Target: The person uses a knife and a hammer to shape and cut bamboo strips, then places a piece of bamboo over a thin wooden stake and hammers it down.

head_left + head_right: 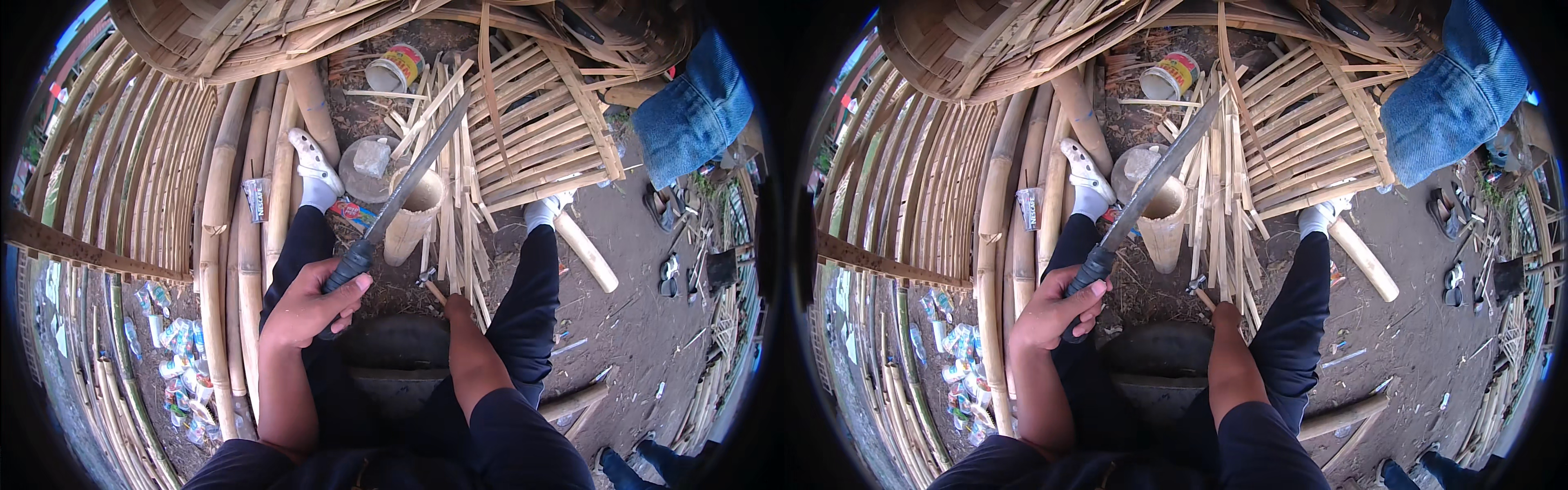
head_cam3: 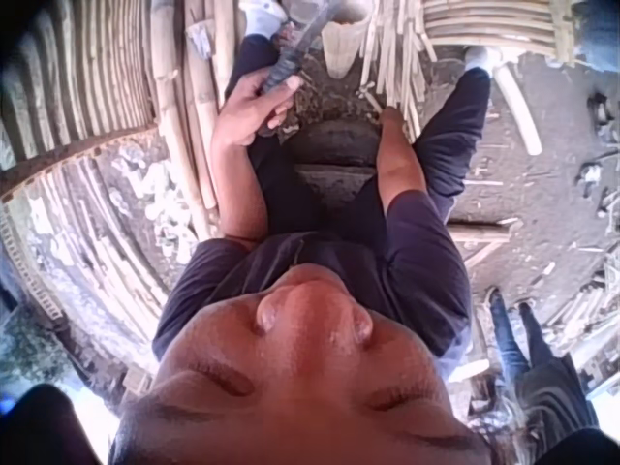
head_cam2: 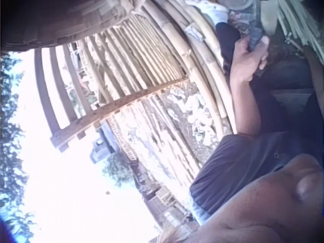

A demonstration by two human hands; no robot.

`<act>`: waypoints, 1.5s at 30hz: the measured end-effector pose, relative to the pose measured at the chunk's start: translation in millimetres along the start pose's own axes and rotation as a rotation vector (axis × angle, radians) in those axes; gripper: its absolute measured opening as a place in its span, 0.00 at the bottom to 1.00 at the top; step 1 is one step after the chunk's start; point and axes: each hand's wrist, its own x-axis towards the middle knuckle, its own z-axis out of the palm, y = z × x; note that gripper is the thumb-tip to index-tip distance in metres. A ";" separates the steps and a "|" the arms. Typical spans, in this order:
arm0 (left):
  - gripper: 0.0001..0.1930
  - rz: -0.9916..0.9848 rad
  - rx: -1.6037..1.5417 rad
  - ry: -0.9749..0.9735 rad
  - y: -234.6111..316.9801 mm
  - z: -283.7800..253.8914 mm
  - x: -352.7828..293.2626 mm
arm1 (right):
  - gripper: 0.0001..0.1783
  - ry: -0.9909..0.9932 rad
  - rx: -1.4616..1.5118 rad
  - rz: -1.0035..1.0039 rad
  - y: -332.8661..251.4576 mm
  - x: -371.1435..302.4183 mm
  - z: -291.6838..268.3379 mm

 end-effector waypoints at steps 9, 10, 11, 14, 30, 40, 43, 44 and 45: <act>0.09 0.060 0.015 -0.036 -10.5 -2.5 2.7 | 0.20 -0.121 0.050 0.031 -6.5 -15.2 -26.9; 0.08 0.067 -0.030 -0.052 -11.6 -2.5 3.7 | 0.21 -0.119 0.056 0.020 -10.1 -18.2 -32.7; 0.08 0.060 -0.027 -0.035 -11.5 -1.4 2.6 | 0.22 -0.116 0.062 0.009 -14.0 -20.9 -38.8; 0.07 0.069 -0.017 -0.033 -11.0 4.3 7.0 | 0.23 -0.081 0.115 -0.052 -12.2 -29.2 -50.8; 0.07 0.139 0.542 0.268 4.2 12.3 -11.8 | 0.22 -0.126 0.406 -0.052 -23.7 -61.0 -72.7; 0.09 0.077 0.669 0.332 -3.3 16.4 -15.0 | 0.19 -0.079 1.356 -0.257 -39.2 -133.3 -183.5; 0.12 0.080 0.617 0.323 -5.6 21.5 -19.2 | 0.21 -0.119 1.492 -0.407 -45.0 -176.7 -230.0; 0.13 0.075 0.605 0.318 -5.3 23.8 -20.5 | 0.22 -0.060 1.507 -0.464 -50.6 -189.8 -240.2; 0.13 0.081 0.591 0.312 -4.6 28.1 -21.8 | 0.24 -0.001 1.525 -0.516 -58.7 -202.4 -246.2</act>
